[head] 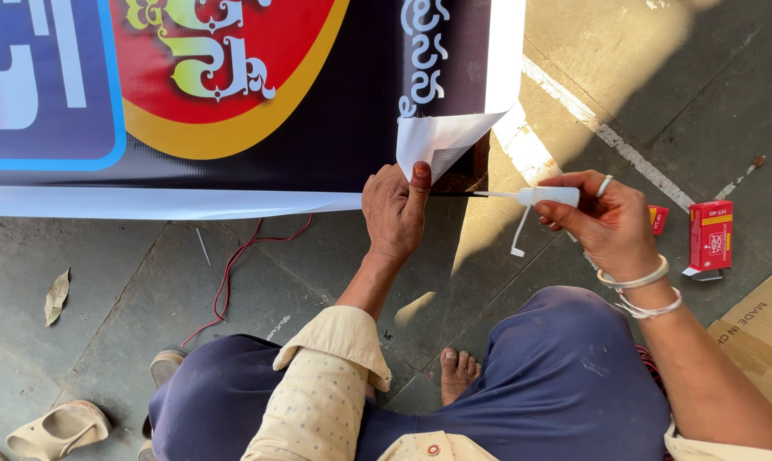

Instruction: The person attaches a large printed banner to a metal frame on the ground. They unroll the banner, align it with the frame, and use a glue bottle to secure the edges while smoothing the surface with their hands.

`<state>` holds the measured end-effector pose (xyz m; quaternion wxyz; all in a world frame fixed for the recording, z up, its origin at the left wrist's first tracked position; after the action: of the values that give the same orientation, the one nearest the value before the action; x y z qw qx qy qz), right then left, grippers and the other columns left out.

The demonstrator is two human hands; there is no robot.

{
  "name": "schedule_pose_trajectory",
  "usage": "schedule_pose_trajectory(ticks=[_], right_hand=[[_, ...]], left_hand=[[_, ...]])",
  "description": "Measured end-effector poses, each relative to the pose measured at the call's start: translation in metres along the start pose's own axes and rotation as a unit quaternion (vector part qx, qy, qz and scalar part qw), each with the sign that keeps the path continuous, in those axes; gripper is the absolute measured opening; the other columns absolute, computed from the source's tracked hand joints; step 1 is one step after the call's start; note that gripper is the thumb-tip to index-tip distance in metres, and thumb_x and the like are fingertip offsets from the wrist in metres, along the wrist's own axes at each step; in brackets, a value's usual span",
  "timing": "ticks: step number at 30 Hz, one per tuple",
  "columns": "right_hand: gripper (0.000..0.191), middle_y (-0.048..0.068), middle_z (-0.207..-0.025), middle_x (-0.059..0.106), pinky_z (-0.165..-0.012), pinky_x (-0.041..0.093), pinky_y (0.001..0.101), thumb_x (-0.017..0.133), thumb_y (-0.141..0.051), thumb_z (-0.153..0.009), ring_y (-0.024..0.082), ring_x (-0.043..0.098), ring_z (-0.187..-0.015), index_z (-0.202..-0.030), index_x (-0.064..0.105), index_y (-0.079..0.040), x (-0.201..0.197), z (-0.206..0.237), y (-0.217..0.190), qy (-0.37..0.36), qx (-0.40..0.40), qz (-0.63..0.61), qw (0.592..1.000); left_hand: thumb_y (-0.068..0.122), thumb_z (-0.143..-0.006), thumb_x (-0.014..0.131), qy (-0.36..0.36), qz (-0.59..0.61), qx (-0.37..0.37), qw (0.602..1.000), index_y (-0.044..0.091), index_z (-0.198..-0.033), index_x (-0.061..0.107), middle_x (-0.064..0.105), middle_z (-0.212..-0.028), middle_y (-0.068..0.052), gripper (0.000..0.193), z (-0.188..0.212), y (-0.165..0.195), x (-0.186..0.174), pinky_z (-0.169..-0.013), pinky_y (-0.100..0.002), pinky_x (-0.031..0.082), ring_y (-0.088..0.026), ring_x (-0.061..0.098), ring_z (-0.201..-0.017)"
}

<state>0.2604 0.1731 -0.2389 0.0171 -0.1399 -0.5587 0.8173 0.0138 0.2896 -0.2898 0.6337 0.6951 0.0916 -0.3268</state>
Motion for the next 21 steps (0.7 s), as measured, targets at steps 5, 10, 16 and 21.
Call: schedule_pose_trajectory(ticks=[5, 10, 16, 21], right_hand=[[0.029, 0.008, -0.096, 0.075, -0.069, 0.057, 0.0223, 0.078, -0.012, -0.092, 0.007, 0.067, -0.079, -0.118, 0.071, 0.001, 0.016, -0.015, 0.002, -0.005, -0.007, 0.036, 0.999], [0.030, 0.008, -0.092, 0.077, -0.066, 0.059, 0.0225, 0.080, -0.016, -0.089, 0.008, 0.071, -0.075, -0.114, 0.074, 0.000, 0.024, -0.023, -0.003, -0.004, 0.001, 0.094, 0.996], [0.029, 0.009, -0.091, 0.078, -0.065, 0.061, 0.0223, 0.080, -0.016, -0.090, 0.008, 0.072, -0.075, -0.113, 0.074, 0.000, 0.022, -0.020, -0.006, -0.001, -0.009, 0.109, 0.994], [0.028, 0.010, -0.092, 0.077, -0.065, 0.060, 0.0220, 0.080, -0.014, -0.091, 0.008, 0.071, -0.075, -0.113, 0.073, 0.002, 0.008, -0.015, -0.006, 0.022, -0.006, 0.077, 0.997]], left_hand=[[0.063, -0.109, 0.021, -0.003, -0.002, 0.007, 1.000, 0.013, -0.063, 0.050, 0.044, -0.064, -0.001, 0.074, 0.000, -0.002, 0.002, -0.067, -0.036, 0.031, -0.019, 0.037, -0.065], [0.063, -0.109, 0.021, 0.000, -0.015, 0.014, 1.000, 0.014, -0.062, 0.048, 0.043, -0.064, -0.001, 0.073, 0.000, -0.002, 0.003, -0.066, -0.036, 0.030, -0.018, 0.035, -0.064], [0.062, -0.110, 0.022, 0.004, -0.020, 0.021, 1.000, 0.014, -0.063, 0.048, 0.043, -0.064, -0.001, 0.072, 0.001, -0.002, 0.004, -0.067, -0.036, 0.030, -0.018, 0.035, -0.064], [0.062, -0.109, 0.023, 0.005, -0.021, 0.019, 1.000, 0.014, -0.063, 0.050, 0.043, -0.064, -0.001, 0.072, 0.001, -0.001, 0.003, -0.067, -0.036, 0.030, -0.018, 0.035, -0.064]])
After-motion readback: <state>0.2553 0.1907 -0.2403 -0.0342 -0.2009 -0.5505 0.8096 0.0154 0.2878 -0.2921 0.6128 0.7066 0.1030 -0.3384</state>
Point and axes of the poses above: each hand's wrist, its own z-axis away from the middle knuckle, its own x-axis out of the palm, y = z × x, the point moved 1 cm from there along -z, towards the middle knuckle
